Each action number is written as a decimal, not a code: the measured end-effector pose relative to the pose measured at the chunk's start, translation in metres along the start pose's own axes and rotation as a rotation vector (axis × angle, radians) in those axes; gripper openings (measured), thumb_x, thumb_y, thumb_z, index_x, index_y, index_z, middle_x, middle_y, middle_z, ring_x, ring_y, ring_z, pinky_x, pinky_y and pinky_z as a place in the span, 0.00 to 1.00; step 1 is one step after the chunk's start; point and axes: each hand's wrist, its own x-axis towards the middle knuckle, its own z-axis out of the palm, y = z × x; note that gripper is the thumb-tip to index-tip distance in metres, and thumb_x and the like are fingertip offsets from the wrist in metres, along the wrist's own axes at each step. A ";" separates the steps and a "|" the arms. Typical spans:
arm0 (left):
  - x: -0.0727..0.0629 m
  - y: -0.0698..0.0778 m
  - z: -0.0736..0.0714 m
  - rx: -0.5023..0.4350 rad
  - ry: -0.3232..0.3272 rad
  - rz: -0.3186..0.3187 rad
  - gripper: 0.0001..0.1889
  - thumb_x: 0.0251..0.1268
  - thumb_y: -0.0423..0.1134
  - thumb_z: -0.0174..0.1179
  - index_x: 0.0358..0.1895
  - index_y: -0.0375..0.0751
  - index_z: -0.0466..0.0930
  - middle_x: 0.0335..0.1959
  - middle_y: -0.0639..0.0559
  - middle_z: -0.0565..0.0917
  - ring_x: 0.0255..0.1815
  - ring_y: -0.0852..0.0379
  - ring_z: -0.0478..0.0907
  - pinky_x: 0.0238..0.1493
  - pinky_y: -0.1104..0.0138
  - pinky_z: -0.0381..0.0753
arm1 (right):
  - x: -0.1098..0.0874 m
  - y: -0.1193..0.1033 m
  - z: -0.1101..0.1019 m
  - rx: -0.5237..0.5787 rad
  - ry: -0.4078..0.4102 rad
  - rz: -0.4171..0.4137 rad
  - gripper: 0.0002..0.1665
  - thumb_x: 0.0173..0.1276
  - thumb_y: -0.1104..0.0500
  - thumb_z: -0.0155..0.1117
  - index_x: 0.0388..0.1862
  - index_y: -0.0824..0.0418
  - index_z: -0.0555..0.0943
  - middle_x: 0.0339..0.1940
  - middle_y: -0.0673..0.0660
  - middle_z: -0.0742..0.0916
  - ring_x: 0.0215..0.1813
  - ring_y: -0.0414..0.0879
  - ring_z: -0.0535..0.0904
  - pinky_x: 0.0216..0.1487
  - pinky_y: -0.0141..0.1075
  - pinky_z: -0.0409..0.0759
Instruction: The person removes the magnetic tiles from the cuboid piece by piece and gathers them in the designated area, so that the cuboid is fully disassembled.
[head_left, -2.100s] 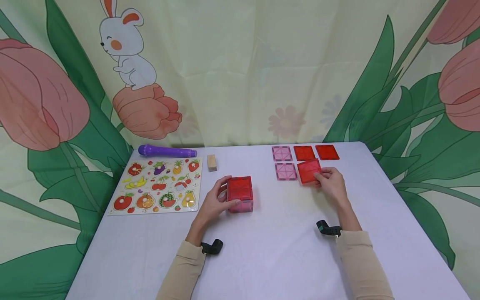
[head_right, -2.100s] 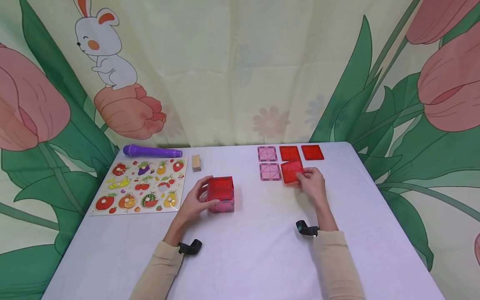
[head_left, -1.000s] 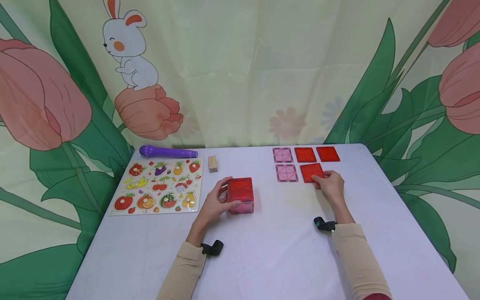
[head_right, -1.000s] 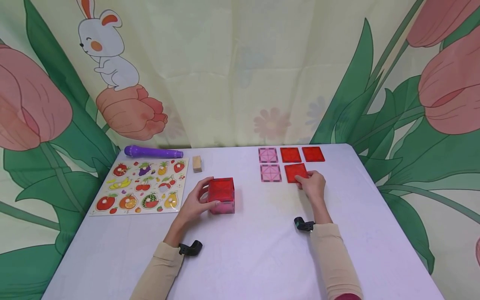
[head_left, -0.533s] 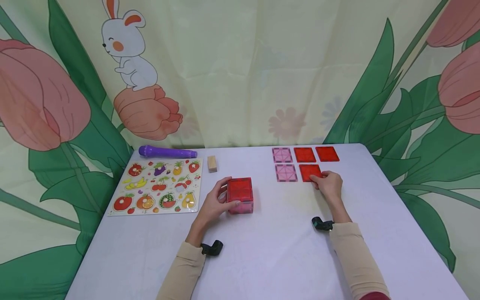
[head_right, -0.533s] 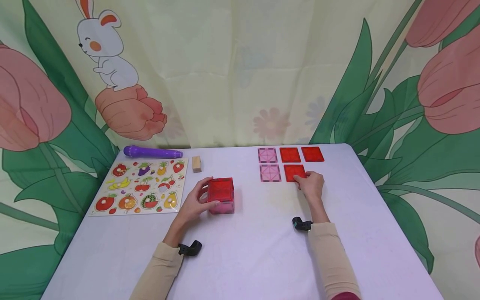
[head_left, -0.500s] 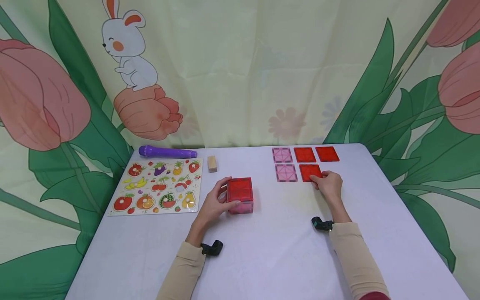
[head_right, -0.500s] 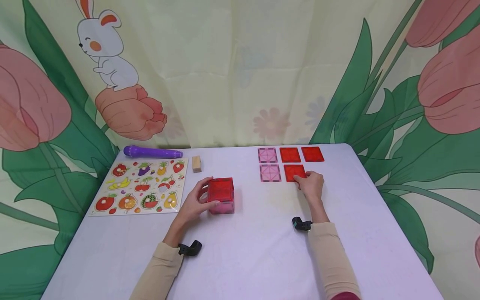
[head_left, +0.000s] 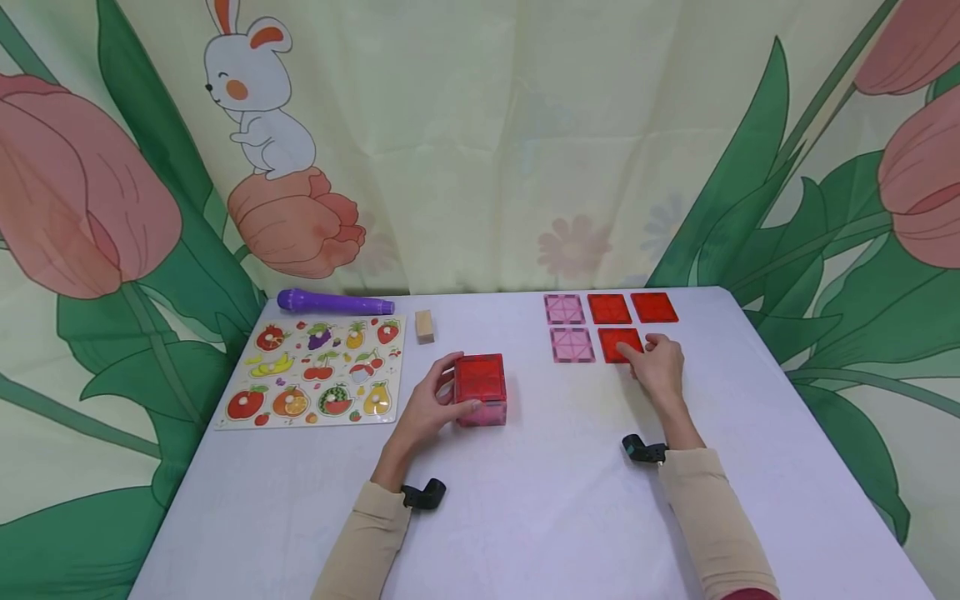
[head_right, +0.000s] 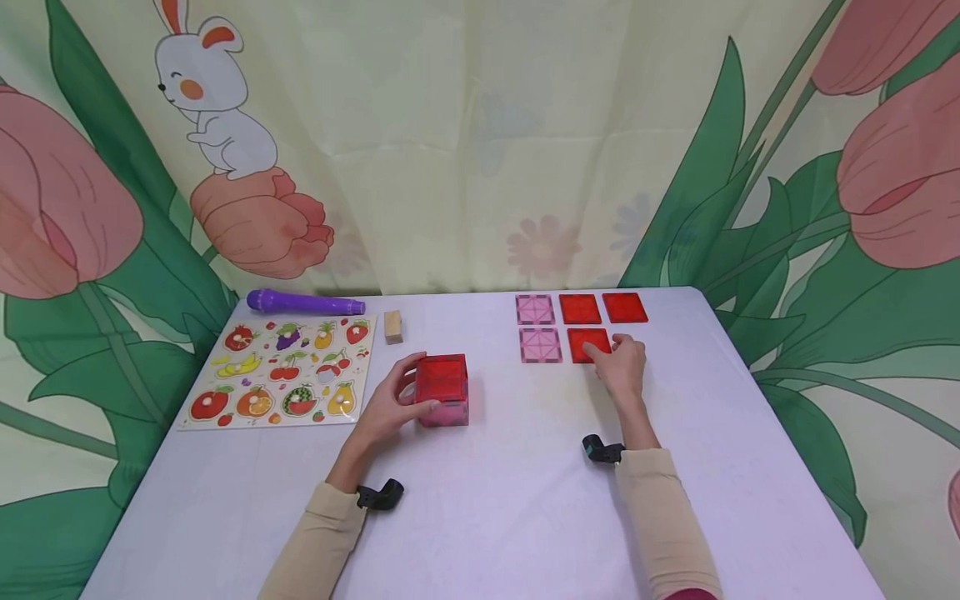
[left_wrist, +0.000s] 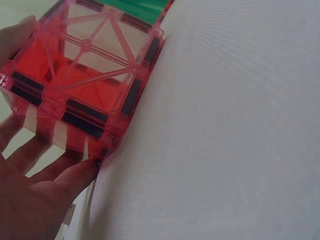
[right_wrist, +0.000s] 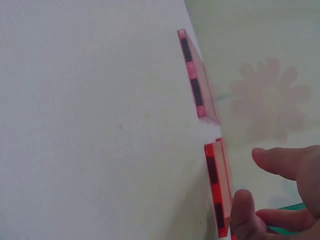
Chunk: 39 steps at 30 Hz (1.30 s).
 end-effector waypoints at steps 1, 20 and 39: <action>0.000 0.000 0.000 0.000 0.001 -0.004 0.43 0.55 0.45 0.75 0.73 0.67 0.62 0.74 0.54 0.67 0.77 0.46 0.63 0.71 0.52 0.73 | -0.002 -0.002 0.000 0.003 -0.003 -0.007 0.44 0.71 0.44 0.64 0.75 0.69 0.63 0.62 0.69 0.73 0.35 0.47 0.83 0.30 0.21 0.78; -0.008 0.024 -0.004 -0.020 -0.071 -0.018 0.45 0.60 0.35 0.70 0.79 0.52 0.55 0.78 0.46 0.62 0.79 0.43 0.59 0.73 0.51 0.70 | -0.042 -0.048 0.015 -0.005 -0.095 -0.170 0.44 0.69 0.44 0.65 0.75 0.65 0.65 0.63 0.68 0.76 0.56 0.58 0.78 0.49 0.43 0.88; 0.000 0.002 -0.001 -0.014 -0.022 0.033 0.45 0.58 0.37 0.72 0.78 0.53 0.58 0.75 0.53 0.66 0.77 0.46 0.63 0.71 0.51 0.73 | -0.082 -0.077 0.055 0.052 -0.192 -0.274 0.41 0.66 0.44 0.70 0.71 0.62 0.70 0.55 0.63 0.82 0.50 0.54 0.80 0.44 0.38 0.88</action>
